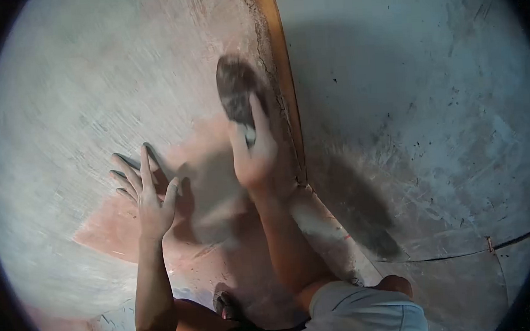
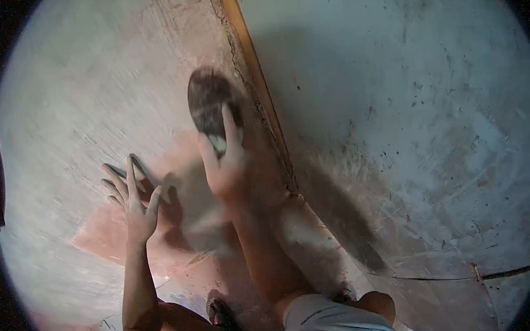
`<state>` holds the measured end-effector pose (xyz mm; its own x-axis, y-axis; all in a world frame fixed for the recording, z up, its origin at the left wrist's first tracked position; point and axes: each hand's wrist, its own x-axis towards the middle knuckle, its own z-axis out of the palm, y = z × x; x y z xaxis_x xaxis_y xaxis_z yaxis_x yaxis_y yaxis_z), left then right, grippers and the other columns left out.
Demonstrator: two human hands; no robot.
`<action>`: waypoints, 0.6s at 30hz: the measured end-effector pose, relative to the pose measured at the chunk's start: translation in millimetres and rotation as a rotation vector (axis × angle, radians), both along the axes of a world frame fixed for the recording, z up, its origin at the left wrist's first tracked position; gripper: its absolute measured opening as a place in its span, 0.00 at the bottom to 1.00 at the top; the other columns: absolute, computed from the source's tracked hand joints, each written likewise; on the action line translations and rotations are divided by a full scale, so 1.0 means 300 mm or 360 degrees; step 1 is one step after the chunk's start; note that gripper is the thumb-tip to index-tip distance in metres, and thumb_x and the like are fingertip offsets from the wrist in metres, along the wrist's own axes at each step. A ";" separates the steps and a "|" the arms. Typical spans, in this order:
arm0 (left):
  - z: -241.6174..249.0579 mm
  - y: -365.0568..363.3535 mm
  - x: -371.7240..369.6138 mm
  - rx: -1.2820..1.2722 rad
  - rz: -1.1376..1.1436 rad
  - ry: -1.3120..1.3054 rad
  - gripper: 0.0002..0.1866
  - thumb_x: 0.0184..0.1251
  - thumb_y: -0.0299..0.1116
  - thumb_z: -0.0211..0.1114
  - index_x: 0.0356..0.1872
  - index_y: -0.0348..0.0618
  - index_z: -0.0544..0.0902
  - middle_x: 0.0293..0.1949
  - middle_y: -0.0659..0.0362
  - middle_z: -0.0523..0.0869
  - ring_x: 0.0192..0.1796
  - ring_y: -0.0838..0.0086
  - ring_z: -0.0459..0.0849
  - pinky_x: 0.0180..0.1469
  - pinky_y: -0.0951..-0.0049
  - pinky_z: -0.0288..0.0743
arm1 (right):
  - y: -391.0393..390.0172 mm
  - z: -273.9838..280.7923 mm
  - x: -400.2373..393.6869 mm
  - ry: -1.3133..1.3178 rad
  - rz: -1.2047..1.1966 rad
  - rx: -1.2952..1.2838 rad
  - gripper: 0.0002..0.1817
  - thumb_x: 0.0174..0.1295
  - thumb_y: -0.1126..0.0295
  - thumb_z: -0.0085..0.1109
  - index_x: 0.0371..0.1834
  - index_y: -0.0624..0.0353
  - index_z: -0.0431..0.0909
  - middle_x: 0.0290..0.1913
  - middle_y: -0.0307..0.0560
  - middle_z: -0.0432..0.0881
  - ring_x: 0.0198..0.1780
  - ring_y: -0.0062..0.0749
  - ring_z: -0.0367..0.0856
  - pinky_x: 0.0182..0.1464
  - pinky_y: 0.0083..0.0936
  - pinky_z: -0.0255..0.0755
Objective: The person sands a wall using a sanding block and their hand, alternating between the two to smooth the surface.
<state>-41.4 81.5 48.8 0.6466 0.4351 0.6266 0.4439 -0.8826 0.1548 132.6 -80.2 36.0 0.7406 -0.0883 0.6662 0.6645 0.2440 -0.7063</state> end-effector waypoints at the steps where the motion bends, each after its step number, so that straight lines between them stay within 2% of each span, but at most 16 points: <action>1: -0.001 -0.001 0.004 -0.0001 -0.0027 0.0003 0.49 0.69 0.46 0.72 0.87 0.64 0.53 0.86 0.40 0.29 0.83 0.27 0.24 0.76 0.20 0.27 | -0.011 0.045 0.025 0.0215 0.0046 -0.0178 0.31 0.71 0.63 0.64 0.74 0.63 0.72 0.65 0.71 0.80 0.64 0.64 0.81 0.67 0.45 0.72; 2: -0.006 -0.003 0.002 -0.0001 -0.0050 0.0008 0.49 0.69 0.46 0.72 0.87 0.64 0.53 0.86 0.40 0.29 0.83 0.27 0.24 0.76 0.19 0.27 | -0.030 0.108 0.037 0.0433 0.0097 -0.0355 0.31 0.71 0.63 0.64 0.75 0.63 0.71 0.66 0.71 0.79 0.65 0.65 0.80 0.67 0.45 0.72; 3: -0.011 0.000 0.001 0.0003 -0.0048 0.0019 0.49 0.69 0.46 0.72 0.87 0.64 0.53 0.86 0.40 0.29 0.83 0.27 0.24 0.76 0.19 0.27 | 0.022 0.069 0.071 0.0286 0.0115 -0.0100 0.32 0.72 0.60 0.62 0.76 0.62 0.70 0.67 0.70 0.79 0.65 0.67 0.79 0.67 0.45 0.73; 6: -0.029 0.006 0.012 0.0101 0.0003 0.0068 0.49 0.69 0.47 0.72 0.87 0.65 0.53 0.86 0.40 0.29 0.83 0.27 0.24 0.76 0.19 0.26 | 0.040 -0.009 -0.004 0.0178 0.0138 0.0125 0.32 0.72 0.58 0.61 0.76 0.63 0.71 0.68 0.69 0.77 0.67 0.66 0.77 0.68 0.46 0.72; 7: -0.033 0.008 0.016 0.0092 0.0025 0.0068 0.49 0.68 0.47 0.72 0.87 0.65 0.53 0.86 0.40 0.29 0.83 0.27 0.24 0.76 0.19 0.26 | -0.020 -0.032 -0.030 -0.0096 -0.0406 -0.0465 0.32 0.71 0.60 0.61 0.75 0.64 0.72 0.70 0.67 0.76 0.68 0.62 0.77 0.69 0.46 0.71; 10: -0.022 0.003 0.015 0.0087 0.0041 0.0082 0.50 0.68 0.47 0.72 0.87 0.65 0.53 0.86 0.40 0.29 0.83 0.27 0.24 0.76 0.20 0.26 | 0.032 -0.133 -0.055 -0.0221 -0.0416 -0.0242 0.31 0.69 0.65 0.62 0.73 0.65 0.73 0.70 0.66 0.75 0.68 0.57 0.77 0.70 0.46 0.70; 11: -0.018 0.000 0.010 0.0068 0.0040 0.0092 0.50 0.68 0.47 0.73 0.87 0.65 0.53 0.86 0.40 0.29 0.83 0.27 0.24 0.76 0.20 0.26 | 0.054 -0.126 -0.038 -0.0131 -0.0491 -0.0293 0.35 0.68 0.63 0.67 0.76 0.65 0.71 0.65 0.66 0.81 0.66 0.56 0.79 0.72 0.45 0.69; 13: -0.009 0.003 0.003 0.0059 0.0022 0.0092 0.50 0.68 0.47 0.73 0.87 0.64 0.53 0.86 0.40 0.29 0.83 0.27 0.24 0.76 0.21 0.26 | 0.056 -0.027 0.018 0.0236 0.0110 0.0129 0.33 0.70 0.66 0.65 0.77 0.65 0.70 0.64 0.67 0.81 0.62 0.53 0.83 0.67 0.40 0.74; 14: -0.015 0.002 -0.002 0.0046 0.0001 0.0097 0.50 0.67 0.47 0.73 0.87 0.64 0.53 0.86 0.40 0.29 0.83 0.27 0.24 0.77 0.21 0.26 | 0.050 -0.002 0.027 0.0273 0.0117 0.0128 0.32 0.72 0.68 0.63 0.78 0.65 0.68 0.63 0.68 0.82 0.58 0.52 0.85 0.62 0.36 0.77; 17: -0.020 0.005 -0.007 0.0057 -0.0025 0.0136 0.51 0.66 0.46 0.74 0.87 0.63 0.53 0.86 0.38 0.28 0.83 0.28 0.22 0.76 0.21 0.22 | 0.108 -0.057 0.019 0.0105 0.0061 0.0251 0.34 0.71 0.68 0.64 0.78 0.65 0.67 0.63 0.68 0.82 0.57 0.52 0.86 0.60 0.35 0.78; 18: -0.025 0.003 -0.009 0.0057 -0.0020 0.0139 0.51 0.66 0.46 0.74 0.87 0.63 0.53 0.86 0.38 0.28 0.83 0.28 0.22 0.76 0.21 0.22 | 0.065 -0.068 -0.011 -0.0001 -0.0183 -0.0146 0.36 0.70 0.69 0.64 0.79 0.66 0.65 0.67 0.69 0.79 0.64 0.53 0.82 0.66 0.38 0.75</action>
<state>-44.1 82.5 41.5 0.7047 0.4049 0.5826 0.4431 -0.8925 0.0844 129.2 -60.7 15.7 0.7288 -0.1112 0.6756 0.6846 0.1004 -0.7220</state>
